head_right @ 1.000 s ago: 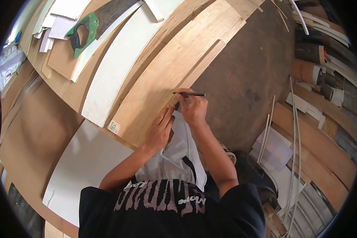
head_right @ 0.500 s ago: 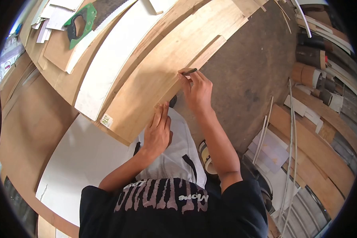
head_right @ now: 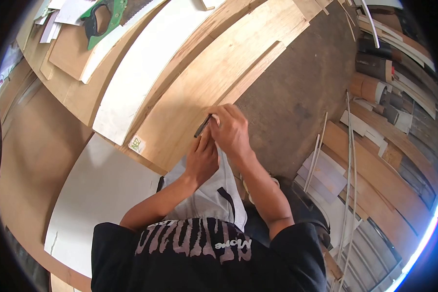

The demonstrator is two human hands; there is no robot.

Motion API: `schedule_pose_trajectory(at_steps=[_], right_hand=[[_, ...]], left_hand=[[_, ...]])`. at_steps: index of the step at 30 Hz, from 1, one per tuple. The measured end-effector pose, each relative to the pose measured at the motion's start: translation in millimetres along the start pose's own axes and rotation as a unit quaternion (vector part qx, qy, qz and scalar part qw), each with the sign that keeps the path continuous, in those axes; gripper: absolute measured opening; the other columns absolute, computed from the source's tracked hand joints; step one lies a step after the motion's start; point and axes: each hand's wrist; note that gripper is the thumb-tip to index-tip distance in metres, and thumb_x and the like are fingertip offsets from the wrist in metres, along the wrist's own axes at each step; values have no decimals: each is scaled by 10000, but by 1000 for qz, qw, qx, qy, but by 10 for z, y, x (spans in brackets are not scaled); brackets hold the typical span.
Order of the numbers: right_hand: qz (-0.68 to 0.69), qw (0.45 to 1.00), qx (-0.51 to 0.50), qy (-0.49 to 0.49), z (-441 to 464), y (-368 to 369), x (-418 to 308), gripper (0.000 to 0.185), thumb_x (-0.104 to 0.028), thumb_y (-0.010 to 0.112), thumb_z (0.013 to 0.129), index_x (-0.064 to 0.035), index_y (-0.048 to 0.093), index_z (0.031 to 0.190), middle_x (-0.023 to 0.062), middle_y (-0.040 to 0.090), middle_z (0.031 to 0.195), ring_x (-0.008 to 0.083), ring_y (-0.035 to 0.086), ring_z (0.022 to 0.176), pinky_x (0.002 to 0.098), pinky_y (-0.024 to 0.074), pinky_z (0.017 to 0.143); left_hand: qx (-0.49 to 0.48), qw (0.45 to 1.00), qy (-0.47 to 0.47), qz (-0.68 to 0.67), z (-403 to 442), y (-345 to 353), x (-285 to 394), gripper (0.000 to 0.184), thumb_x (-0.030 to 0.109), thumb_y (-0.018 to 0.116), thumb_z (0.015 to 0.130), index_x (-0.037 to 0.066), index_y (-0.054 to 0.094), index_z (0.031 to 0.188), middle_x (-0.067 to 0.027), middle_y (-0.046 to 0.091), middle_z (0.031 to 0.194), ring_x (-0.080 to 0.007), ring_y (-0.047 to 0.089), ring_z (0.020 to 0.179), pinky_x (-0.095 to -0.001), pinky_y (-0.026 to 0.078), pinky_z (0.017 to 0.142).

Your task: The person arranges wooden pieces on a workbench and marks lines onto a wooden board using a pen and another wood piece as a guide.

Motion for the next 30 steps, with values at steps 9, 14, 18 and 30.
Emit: schedule_pose_trajectory(at_steps=[9,14,18,30], right_hand=[[-20,999,-33,28,-230,114,-295,208,10,782,785,-75,804,974,84,757,895,301,703,871,425,564,846],[-31,999,-24,22,-262,123,-329,206,-16,809,778,-91,818,969,61,762,884,294,682,894,417,547,876],[7,997,0,72,-269,125,-379,140,-13,800,833,-85,824,951,59,760,876,254,691,919,369,541,887],[378,813,274,346,-242,109,862,275,-246,669,1063,-29,691,1230,12,675,989,95,610,911,289,476,755]], left_hand=[[39,995,28,-82,-53,34,-96,556,209,693,906,-3,659,1419,-202,618,1500,-363,470,1505,-537,319,1278],[17,991,20,-131,-24,63,-98,496,218,683,938,29,678,1396,-195,622,1492,-358,480,1500,-538,284,1302],[71,983,31,-164,-10,-45,-146,476,192,666,939,31,695,1387,-205,585,1545,-364,452,1523,-496,278,1312],[27,997,14,-75,148,-332,-104,369,53,651,825,-140,727,1129,-188,479,1664,-308,425,1543,-457,400,1211]])
Point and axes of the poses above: each hand's wrist, its own z-axis towards the middle knuckle, its own y-axis out of the palm, x = y × z
